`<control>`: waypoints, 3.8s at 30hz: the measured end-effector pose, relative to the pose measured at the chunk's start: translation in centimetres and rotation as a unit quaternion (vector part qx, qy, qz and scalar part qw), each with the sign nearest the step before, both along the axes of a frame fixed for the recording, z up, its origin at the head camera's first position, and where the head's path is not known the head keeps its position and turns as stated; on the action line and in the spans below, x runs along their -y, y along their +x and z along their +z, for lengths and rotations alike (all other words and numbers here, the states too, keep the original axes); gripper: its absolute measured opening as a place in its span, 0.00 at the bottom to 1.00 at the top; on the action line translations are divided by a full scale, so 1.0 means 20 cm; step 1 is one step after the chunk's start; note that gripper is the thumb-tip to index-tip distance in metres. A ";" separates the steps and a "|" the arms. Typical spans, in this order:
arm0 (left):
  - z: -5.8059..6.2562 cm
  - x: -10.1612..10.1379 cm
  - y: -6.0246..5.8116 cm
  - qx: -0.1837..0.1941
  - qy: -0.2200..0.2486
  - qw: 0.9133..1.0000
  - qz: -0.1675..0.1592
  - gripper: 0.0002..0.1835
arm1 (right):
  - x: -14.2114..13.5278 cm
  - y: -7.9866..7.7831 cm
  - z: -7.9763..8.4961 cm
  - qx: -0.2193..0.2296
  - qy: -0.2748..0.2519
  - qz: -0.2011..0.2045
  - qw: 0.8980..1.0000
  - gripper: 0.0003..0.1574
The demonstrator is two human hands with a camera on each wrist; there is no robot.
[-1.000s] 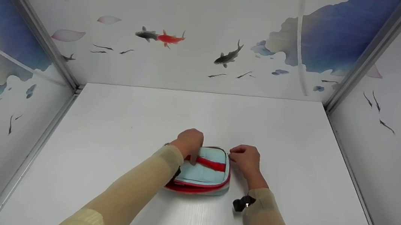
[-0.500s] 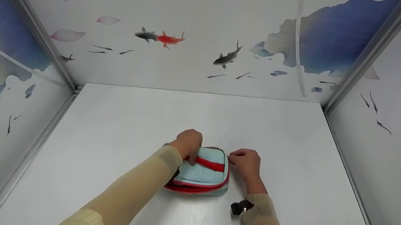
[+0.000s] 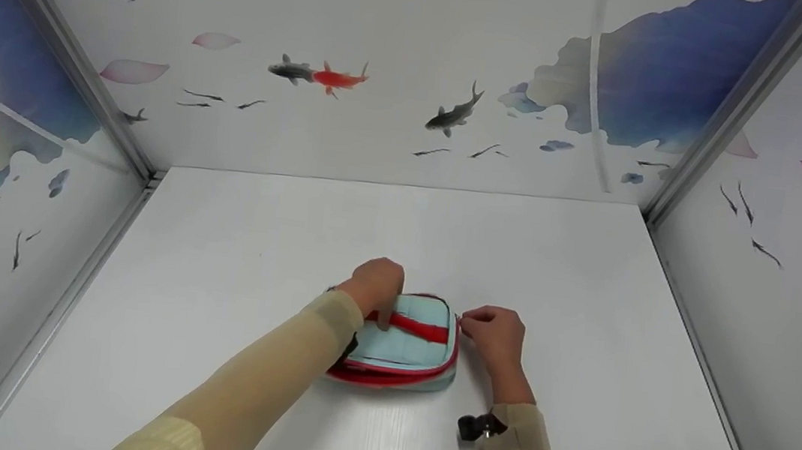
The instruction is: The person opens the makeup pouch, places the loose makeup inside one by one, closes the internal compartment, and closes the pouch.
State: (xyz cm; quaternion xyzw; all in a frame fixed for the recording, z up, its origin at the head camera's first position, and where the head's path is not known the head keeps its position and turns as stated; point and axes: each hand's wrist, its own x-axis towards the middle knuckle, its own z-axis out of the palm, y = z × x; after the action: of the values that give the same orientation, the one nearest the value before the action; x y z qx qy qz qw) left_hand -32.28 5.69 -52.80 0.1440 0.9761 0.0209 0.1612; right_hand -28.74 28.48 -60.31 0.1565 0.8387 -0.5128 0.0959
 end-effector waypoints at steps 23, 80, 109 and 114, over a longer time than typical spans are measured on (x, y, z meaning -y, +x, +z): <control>-0.03 -0.02 -0.03 0.012 -0.010 1.000 0.010 0.25 | -0.02 0.13 0.03 -0.011 0.015 -0.018 1.000 0.17; -0.01 -0.03 -0.01 0.001 -0.002 1.000 0.012 0.25 | 0.05 0.40 0.00 -0.013 -0.008 -0.070 0.997 0.16; 0.02 -0.01 0.02 -0.005 0.004 1.000 0.007 0.26 | 0.13 0.48 -0.01 -0.027 -0.008 -0.103 0.994 0.17; 0.00 0.00 0.01 0.004 0.017 1.000 0.015 0.25 | 0.14 0.47 -0.02 -0.040 -0.022 -0.137 0.990 0.17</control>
State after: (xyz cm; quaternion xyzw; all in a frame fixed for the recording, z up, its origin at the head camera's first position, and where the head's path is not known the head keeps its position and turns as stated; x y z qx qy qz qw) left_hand -32.03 5.60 -52.77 0.1317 0.9771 0.0405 0.1624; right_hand -19.28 25.75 -60.75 0.2469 0.8008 -0.5456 -0.0052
